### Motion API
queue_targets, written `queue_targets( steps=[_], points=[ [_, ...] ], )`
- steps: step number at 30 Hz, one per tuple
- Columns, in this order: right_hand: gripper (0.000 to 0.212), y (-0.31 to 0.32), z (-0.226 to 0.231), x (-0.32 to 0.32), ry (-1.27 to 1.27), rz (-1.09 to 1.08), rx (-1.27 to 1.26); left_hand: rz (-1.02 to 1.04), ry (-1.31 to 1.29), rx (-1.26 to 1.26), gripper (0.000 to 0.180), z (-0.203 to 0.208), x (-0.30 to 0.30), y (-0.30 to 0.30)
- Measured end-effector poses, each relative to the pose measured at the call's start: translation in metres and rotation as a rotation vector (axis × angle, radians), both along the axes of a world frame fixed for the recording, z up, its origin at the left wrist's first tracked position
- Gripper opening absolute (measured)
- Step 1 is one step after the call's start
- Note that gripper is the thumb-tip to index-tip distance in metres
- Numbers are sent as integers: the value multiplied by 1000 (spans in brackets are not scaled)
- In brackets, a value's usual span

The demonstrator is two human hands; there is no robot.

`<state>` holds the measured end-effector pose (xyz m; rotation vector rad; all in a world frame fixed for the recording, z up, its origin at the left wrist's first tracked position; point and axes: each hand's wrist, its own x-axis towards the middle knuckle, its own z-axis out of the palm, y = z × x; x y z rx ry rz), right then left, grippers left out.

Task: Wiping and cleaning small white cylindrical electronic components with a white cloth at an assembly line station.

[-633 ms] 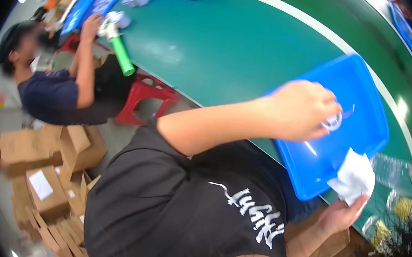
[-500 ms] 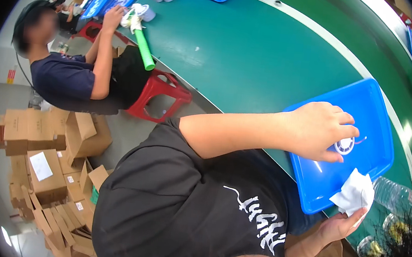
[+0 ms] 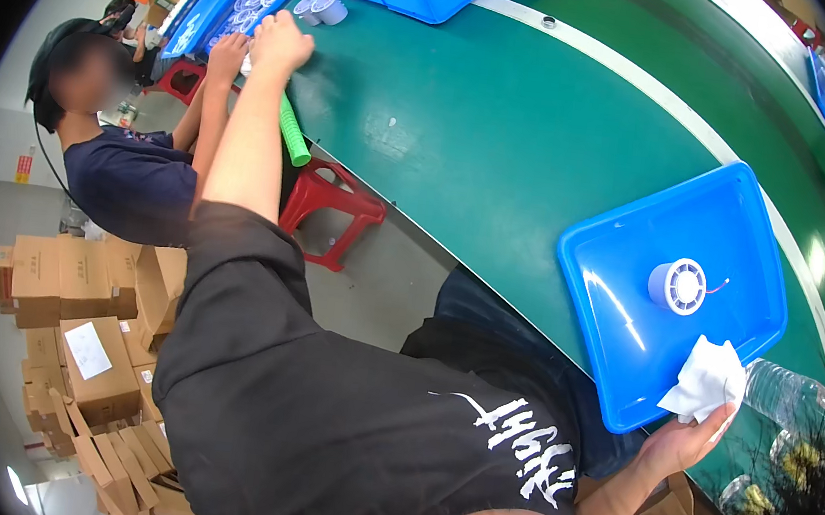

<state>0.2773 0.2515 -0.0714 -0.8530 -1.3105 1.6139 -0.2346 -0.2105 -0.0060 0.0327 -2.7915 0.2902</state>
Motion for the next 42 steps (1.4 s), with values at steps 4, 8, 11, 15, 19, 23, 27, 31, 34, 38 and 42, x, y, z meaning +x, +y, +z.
queue_targets(
  steps=[4, 8, 11, 15, 19, 23, 27, 31, 34, 38, 42],
  points=[
    [51, -2, 3, -5, 9, 2, -31, -28, -202, 23, 62, -8, -35, -51],
    [50, 0, 7, -5, -23, 1, -33, 46, -371, -14, 66, -1, -36, -47],
    [49, 3, 6, -2, -45, -13, -33, -67, -450, 12, 68, -2, -46, -60],
    [48, 14, 8, 5, 4, -16, -97, -143, -529, 249, 63, 13, -17, -20],
    [49, 22, 13, 14, 138, 86, -206, -643, -439, 728, 56, 4, 53, 58],
    [50, 16, 21, 0, 135, 139, -162, -951, -827, 1323, 56, 9, 182, 182],
    [48, -25, 70, -45, -60, 310, 307, -1130, -1041, 1538, 54, -9, 270, 255],
    [35, -55, 86, -57, -428, 423, 1380, -1060, -1238, 1772, 56, -6, 312, 287],
    [39, -40, 85, -57, -495, 415, 1337, -1034, -1291, 1766, 60, -5, 320, 293],
    [49, -59, 94, -41, -509, 388, 1390, -1107, -1322, 1758, 61, 1, 327, 289],
    [75, -57, 84, -30, -463, 508, 1090, -1336, -1317, 1496, 63, 12, 324, 285]
  ],
)
